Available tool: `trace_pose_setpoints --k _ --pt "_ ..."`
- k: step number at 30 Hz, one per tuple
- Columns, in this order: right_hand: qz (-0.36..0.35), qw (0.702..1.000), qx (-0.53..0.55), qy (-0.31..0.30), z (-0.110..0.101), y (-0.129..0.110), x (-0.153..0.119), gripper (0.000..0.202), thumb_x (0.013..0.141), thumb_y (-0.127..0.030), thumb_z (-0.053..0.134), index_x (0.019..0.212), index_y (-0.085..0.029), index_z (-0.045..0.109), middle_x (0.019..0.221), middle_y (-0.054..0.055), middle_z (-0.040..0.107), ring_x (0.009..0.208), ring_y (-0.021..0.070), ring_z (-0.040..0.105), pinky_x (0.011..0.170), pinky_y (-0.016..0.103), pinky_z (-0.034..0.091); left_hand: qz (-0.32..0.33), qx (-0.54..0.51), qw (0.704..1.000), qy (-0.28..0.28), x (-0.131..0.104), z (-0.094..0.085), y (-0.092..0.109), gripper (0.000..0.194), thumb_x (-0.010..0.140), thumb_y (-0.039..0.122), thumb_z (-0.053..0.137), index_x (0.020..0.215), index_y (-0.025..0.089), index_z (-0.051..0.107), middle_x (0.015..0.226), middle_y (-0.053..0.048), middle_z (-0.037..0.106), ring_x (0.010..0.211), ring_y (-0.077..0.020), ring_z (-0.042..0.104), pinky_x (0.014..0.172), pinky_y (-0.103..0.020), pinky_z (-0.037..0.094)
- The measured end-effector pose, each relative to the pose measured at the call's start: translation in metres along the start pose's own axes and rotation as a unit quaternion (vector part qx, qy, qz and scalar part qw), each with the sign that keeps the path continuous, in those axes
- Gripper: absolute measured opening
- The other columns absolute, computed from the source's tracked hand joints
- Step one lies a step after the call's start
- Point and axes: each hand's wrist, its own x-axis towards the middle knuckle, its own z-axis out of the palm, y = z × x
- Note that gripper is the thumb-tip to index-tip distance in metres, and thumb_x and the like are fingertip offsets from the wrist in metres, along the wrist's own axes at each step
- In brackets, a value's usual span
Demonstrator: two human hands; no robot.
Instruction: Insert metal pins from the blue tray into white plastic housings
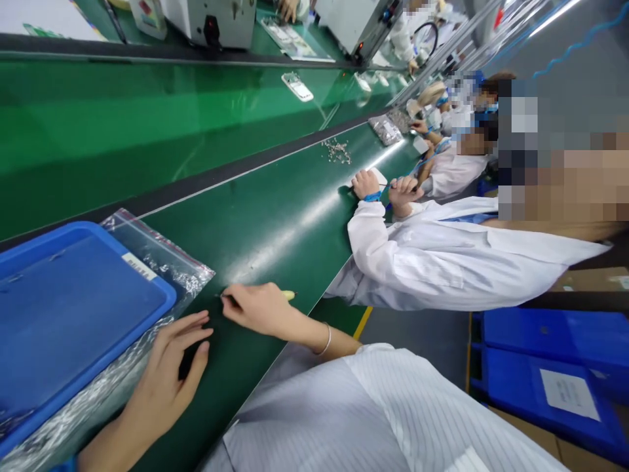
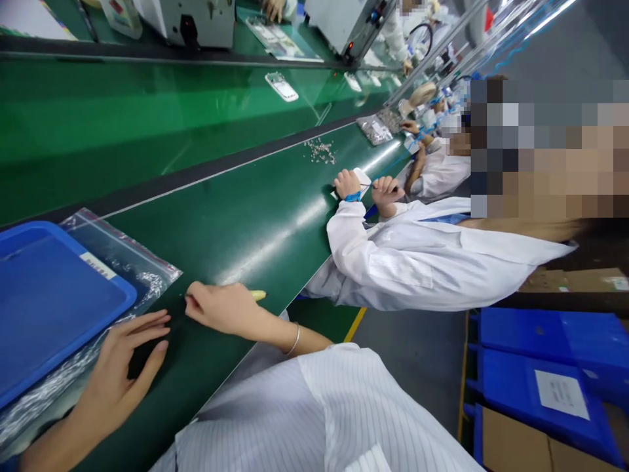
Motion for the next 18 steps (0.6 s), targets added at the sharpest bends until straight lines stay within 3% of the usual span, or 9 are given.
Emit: trace_pose_setpoints --k 5,11,18 --pt "0.124 0.991 0.051 0.027 -0.017 0.024 -0.005 0.02 0.101 -0.035 0.045 0.109 -0.021 0.056 0.081 -0.004 0.07 0.068 0.0116 0.066 0.056 0.023 0.035 -0.002 0.004 1.0 -0.015 -0.002 -0.001 0.003 0.019 0.099 0.019 0.051 0.118 0.02 0.057 0.131 -0.011 0.054 0.123 -0.0249 0.057 0.101 -0.041 0.049" --pt "0.136 0.988 0.055 0.046 -0.012 0.032 -0.01 0.022 0.102 -0.034 0.041 0.109 -0.019 0.055 0.102 0.003 0.071 0.078 0.0139 0.068 0.059 0.024 0.041 0.005 0.02 1.0 -0.017 0.0 -0.001 0.005 0.02 0.099 0.018 0.05 0.118 0.02 0.056 0.129 -0.011 0.056 0.123 -0.0244 0.057 0.1 -0.04 0.05" --pt "0.186 0.968 0.05 0.163 -0.023 0.066 -0.012 0.032 0.102 -0.036 0.034 0.12 -0.017 0.052 0.139 0.016 0.058 0.063 0.0106 0.063 0.055 0.025 0.046 0.0 0.029 0.998 -0.064 -0.001 0.0 0.006 0.021 0.101 0.02 0.048 0.121 0.02 0.055 0.129 -0.009 0.056 0.122 -0.0229 0.057 0.1 -0.039 0.053"
